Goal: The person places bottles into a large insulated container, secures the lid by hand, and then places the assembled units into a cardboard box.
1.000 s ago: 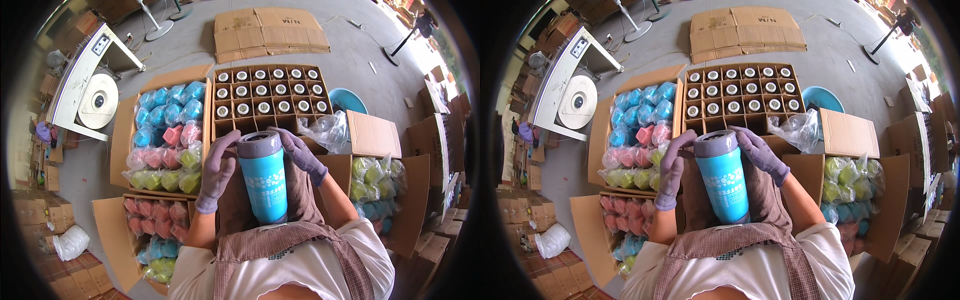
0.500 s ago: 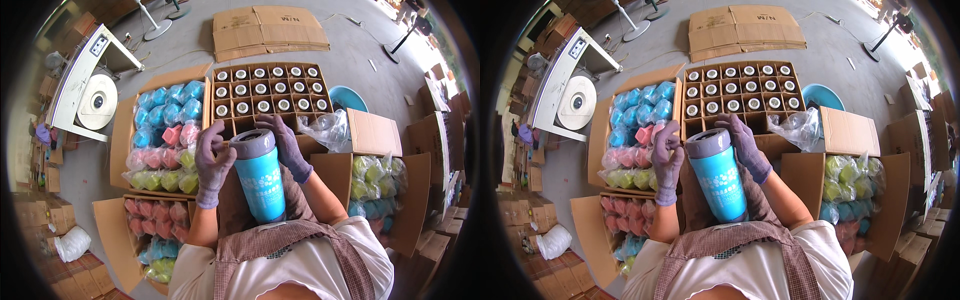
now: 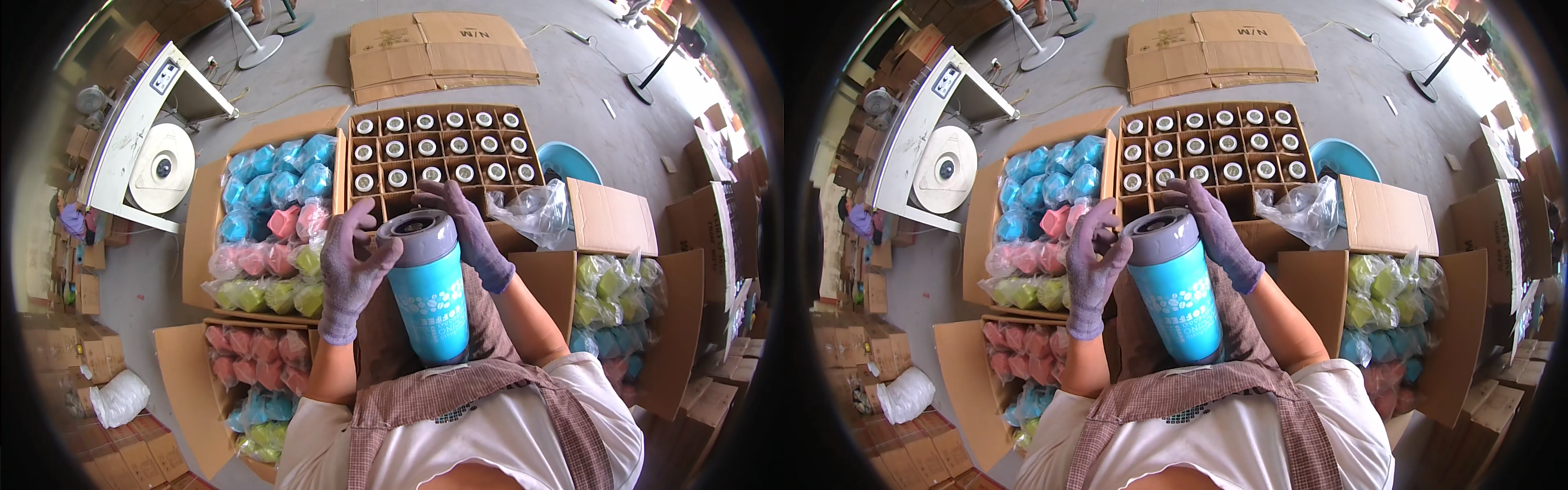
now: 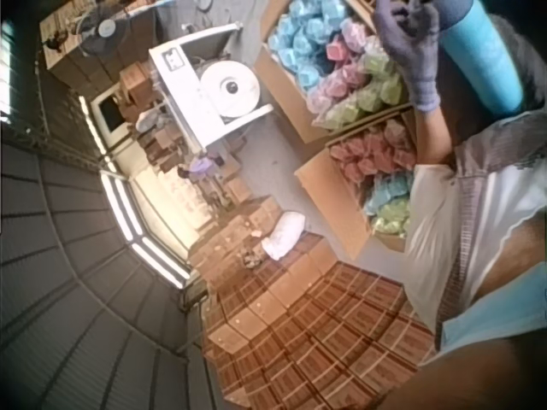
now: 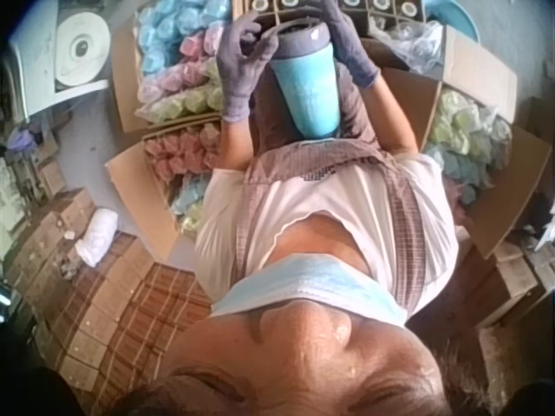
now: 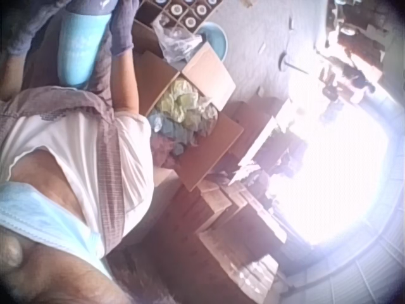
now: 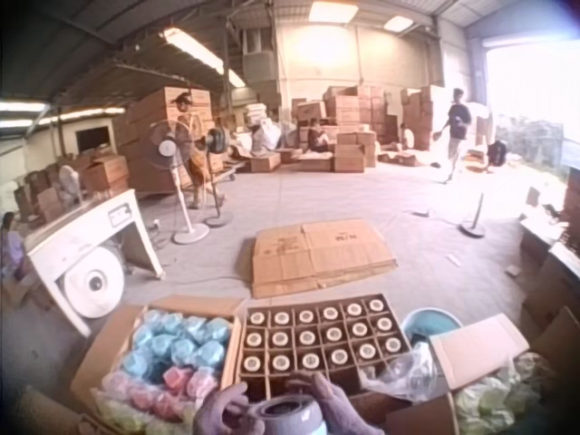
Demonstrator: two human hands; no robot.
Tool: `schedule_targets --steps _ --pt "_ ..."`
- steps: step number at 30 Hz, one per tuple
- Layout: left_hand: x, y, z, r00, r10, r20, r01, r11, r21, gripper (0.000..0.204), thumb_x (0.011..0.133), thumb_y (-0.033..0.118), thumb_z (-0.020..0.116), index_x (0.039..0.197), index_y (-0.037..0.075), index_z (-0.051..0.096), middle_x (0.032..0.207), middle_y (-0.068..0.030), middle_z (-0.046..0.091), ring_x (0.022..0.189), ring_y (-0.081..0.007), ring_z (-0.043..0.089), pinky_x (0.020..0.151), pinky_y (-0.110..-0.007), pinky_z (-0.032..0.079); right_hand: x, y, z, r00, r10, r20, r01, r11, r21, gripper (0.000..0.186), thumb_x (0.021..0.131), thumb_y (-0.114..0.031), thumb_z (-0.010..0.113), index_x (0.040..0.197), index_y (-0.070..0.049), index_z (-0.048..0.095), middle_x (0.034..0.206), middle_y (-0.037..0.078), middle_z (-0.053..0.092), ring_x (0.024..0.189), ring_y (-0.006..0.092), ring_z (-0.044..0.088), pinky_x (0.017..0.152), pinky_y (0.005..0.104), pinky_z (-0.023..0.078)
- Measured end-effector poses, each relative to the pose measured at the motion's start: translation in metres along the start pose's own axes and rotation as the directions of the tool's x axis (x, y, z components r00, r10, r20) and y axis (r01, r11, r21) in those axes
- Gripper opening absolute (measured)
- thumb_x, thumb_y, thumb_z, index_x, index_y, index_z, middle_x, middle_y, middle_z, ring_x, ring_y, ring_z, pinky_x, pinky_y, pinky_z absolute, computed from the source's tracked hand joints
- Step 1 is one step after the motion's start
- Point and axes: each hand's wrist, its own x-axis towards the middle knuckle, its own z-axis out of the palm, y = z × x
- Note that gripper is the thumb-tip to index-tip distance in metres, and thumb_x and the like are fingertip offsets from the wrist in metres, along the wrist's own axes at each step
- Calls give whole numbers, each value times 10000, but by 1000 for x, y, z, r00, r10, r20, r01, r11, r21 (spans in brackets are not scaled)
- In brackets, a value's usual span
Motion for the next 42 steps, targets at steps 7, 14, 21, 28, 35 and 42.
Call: schedule_targets --steps 7,14,21,28,35,42 --pt "-3 -28 8 979 -13 204 63 969 -240 1048 757 552 865 1519 3 400 1365 -142 516 1247 -230 525 1063 -365 433 -8 -3 10 982 -107 155 151 938 -313 706 994 -496 618 1473 1 472 1411 160 568 1304 224 528 1111 370 412" --pt "-2 10 -4 990 135 49 -144 954 262 1011 749 611 837 1449 -15 462 1278 -150 537 1183 -211 543 994 -350 471 8 10 -5 999 37 -40 -40 996 -75 681 1037 -530 527 1454 6 484 1342 187 611 1255 249 590 1077 383 474" --pt "-5 -21 9 990 94 106 -83 991 -102 1034 742 556 878 1473 -20 428 1284 -150 532 1168 -224 553 971 -336 498 -5 10 2 984 -75 161 103 980 -172 727 1025 -556 530 1469 15 459 1410 183 564 1259 247 583 1066 377 477" --pt "6 -10 4 972 197 127 -220 955 199 1000 745 549 874 1461 -6 451 1285 -152 527 1137 -235 570 955 -375 497 0 11 9 996 83 -36 -84 996 -7 648 1056 -536 487 1327 43 590 1214 147 677 1071 197 663 938 332 542" --pt "0 -10 8 971 239 2 -227 923 310 840 806 569 825 1374 7 567 1073 -70 604 951 -162 582 843 -317 501 16 7 0 968 244 56 -239 967 -89 756 1032 -612 472 1286 86 611 1110 147 721 1029 178 684 930 324 540" --pt "1 -27 10 959 251 128 -266 957 117 1154 714 639 841 1509 -41 353 1401 -223 512 1320 -327 507 1104 -420 424 3 11 21 999 -37 -24 35 996 -87 641 1064 -523 483 1263 66 639 1195 97 690 1084 137 637 978 289 498"
